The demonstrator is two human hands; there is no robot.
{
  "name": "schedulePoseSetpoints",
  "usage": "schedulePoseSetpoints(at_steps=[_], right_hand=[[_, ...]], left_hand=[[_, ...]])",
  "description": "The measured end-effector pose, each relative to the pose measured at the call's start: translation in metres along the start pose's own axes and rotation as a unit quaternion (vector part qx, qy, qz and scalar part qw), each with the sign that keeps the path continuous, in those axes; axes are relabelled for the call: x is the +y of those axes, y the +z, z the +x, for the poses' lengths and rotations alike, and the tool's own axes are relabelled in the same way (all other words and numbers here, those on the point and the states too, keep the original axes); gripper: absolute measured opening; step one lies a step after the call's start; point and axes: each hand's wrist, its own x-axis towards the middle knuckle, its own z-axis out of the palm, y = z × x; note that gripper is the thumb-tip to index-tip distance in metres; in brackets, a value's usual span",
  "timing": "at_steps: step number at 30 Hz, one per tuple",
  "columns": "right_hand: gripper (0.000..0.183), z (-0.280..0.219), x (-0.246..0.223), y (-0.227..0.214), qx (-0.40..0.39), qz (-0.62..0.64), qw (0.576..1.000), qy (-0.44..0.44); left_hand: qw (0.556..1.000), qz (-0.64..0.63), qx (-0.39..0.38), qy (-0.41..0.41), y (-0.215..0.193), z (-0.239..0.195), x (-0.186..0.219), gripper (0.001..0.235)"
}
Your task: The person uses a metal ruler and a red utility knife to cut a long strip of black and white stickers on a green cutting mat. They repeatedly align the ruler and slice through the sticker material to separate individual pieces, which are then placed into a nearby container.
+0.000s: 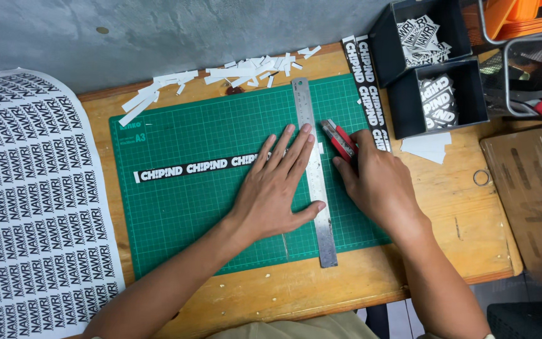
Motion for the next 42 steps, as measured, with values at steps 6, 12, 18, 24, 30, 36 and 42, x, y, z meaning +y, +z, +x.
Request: schedulePoseSetpoints(at_steps=[6,12,18,24,30,36,42], right_hand=[[0.047,-0.001,0.0,0.001,-0.001,-0.012,1.0,-0.006],[0.047,-0.002,-0.002,0.0,-0.001,-0.022,1.0,-0.007],[0.054,0.0,0.002,0.003,-0.005,-0.019,1.0,0.003],[0.068,-0.017,-0.007,-0.006,0.001,0.032,0.999,-0.004],[0.07,-0.045,-0.024,-0.009,0.037,-0.012,0.998,-0.045],[0.069,-0.047,-0.012,0.023,0.07,-0.073,0.993,-0.068],[0.074,-0.05,-0.002,0.047,0.115,-0.138,0.98,-0.089]], left_hand=[[1.0,0.006,0.0,-0.008,0.001,0.0,0.002,0.112],[1.0,0.012,-0.005,-0.008,0.0,0.0,0.003,0.112],[1.0,-0.014,0.001,-0.012,0.0,0.001,0.003,0.112],[0.999,0.013,0.036,0.02,-0.003,0.003,0.008,0.102],[0.993,0.097,0.046,0.045,-0.001,0.001,0.005,0.107],[0.993,0.102,0.043,0.046,0.003,0.0,0.005,0.108],[0.995,0.079,0.045,0.051,-0.002,0.0,0.006,0.099]])
